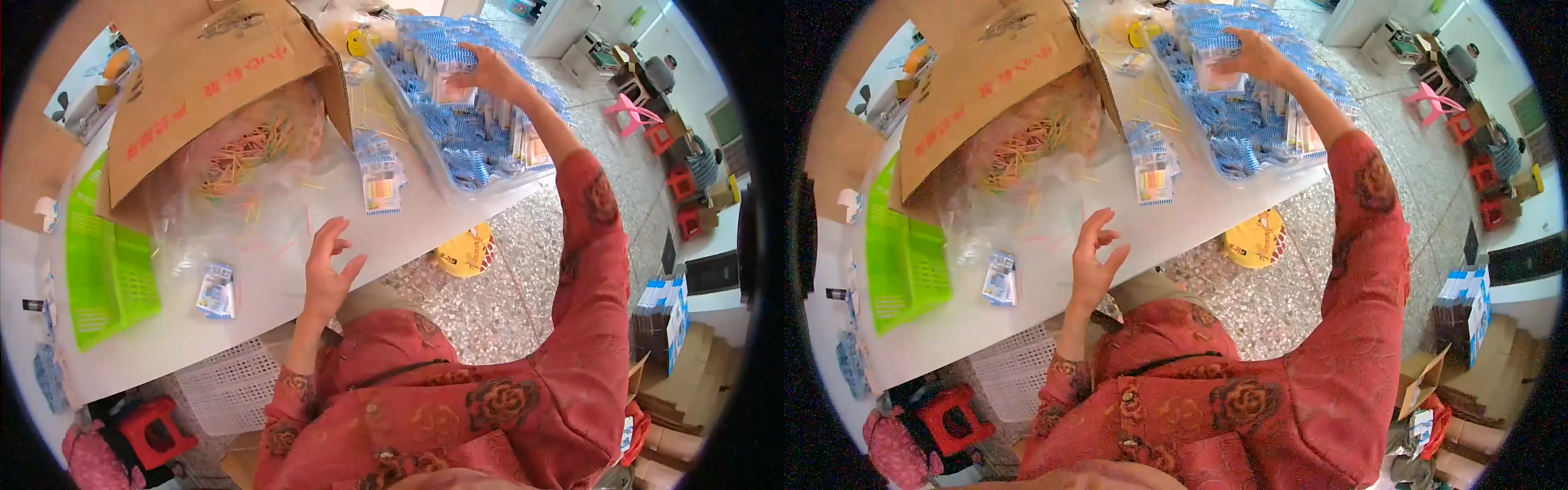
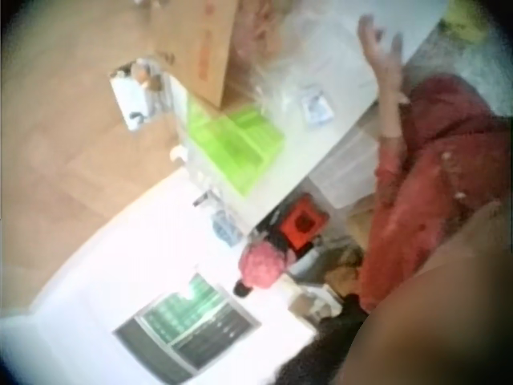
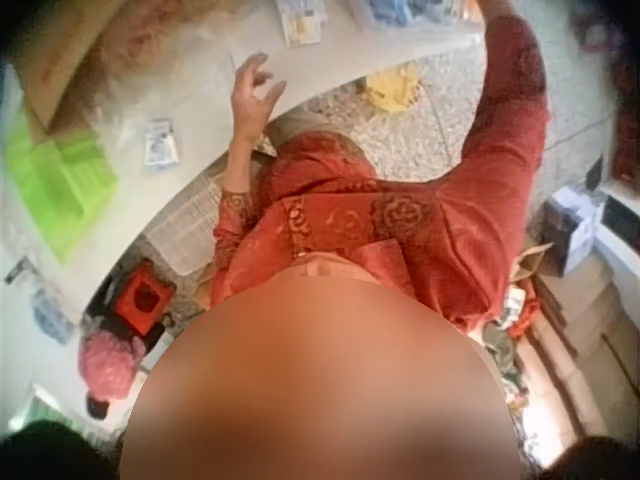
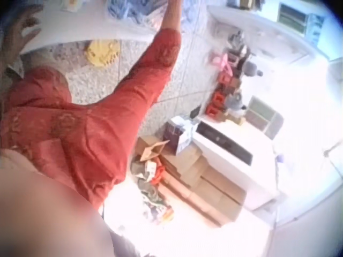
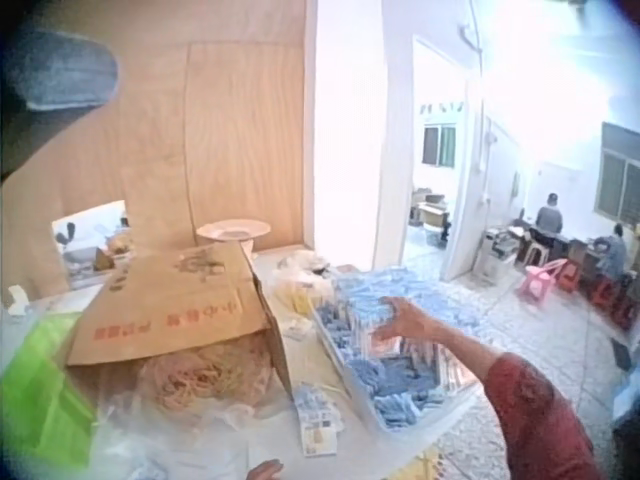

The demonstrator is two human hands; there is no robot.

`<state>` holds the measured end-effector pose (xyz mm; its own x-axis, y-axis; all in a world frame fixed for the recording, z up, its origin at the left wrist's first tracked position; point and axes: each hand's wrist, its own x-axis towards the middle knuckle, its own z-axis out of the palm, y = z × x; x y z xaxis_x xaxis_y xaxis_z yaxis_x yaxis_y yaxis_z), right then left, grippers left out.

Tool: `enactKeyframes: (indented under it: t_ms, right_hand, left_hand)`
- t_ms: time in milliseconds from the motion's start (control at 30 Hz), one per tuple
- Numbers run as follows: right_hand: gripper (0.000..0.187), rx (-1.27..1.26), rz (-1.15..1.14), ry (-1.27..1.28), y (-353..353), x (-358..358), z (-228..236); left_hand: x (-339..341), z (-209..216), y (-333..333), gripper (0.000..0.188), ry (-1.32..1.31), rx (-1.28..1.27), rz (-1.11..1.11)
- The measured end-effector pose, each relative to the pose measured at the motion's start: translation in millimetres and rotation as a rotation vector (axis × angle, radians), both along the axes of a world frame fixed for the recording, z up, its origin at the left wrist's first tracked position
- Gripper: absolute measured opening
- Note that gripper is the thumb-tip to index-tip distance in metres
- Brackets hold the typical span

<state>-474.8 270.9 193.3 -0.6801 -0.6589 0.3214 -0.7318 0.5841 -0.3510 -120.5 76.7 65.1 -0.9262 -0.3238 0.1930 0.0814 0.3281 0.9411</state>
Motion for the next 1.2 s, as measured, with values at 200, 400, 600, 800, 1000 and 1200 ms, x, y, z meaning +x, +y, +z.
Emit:
enactKeyframes:
  t_ms: [200, 400, 600, 800, 1000, 1200]
  right_hand:
    - [0.088, 0.053, -0.01, -0.105, 8.6, -99.1, -38.4]
    - [0.092, 0.175, -0.025, -0.068, 13.4, -116.6, -49.1]
    - [0.081, 0.305, 0.057, 0.123, 13.3, -119.5, -42.6]
    - [0.075, 0.444, -0.062, 0.33, 9.6, -111.6, -47.7]
    - [0.081, 0.464, -0.115, 0.432, 14.1, -92.4, -42.6]
    - [0.067, -0.051, 0.12, 0.434, -13.6, -9.1, -29.2]
  left_hand:
    - [6.4, -4.5, -8.6, 0.037, -0.083, -0.052, -0.084]
    - [12.6, -12.9, -13.1, 0.028, -0.152, -0.109, -0.101]
    - [11.4, -20.9, -13.3, 0.028, -0.192, -0.048, -0.113]
    - [11.6, -24.1, -12.4, 0.027, -0.207, -0.05, -0.123]
    - [7.2, -25.8, -12.8, 0.027, -0.153, -0.099, -0.12]
    - [-8.8, -37.9, -5.7, 0.035, -0.127, -0.065, -0.121]
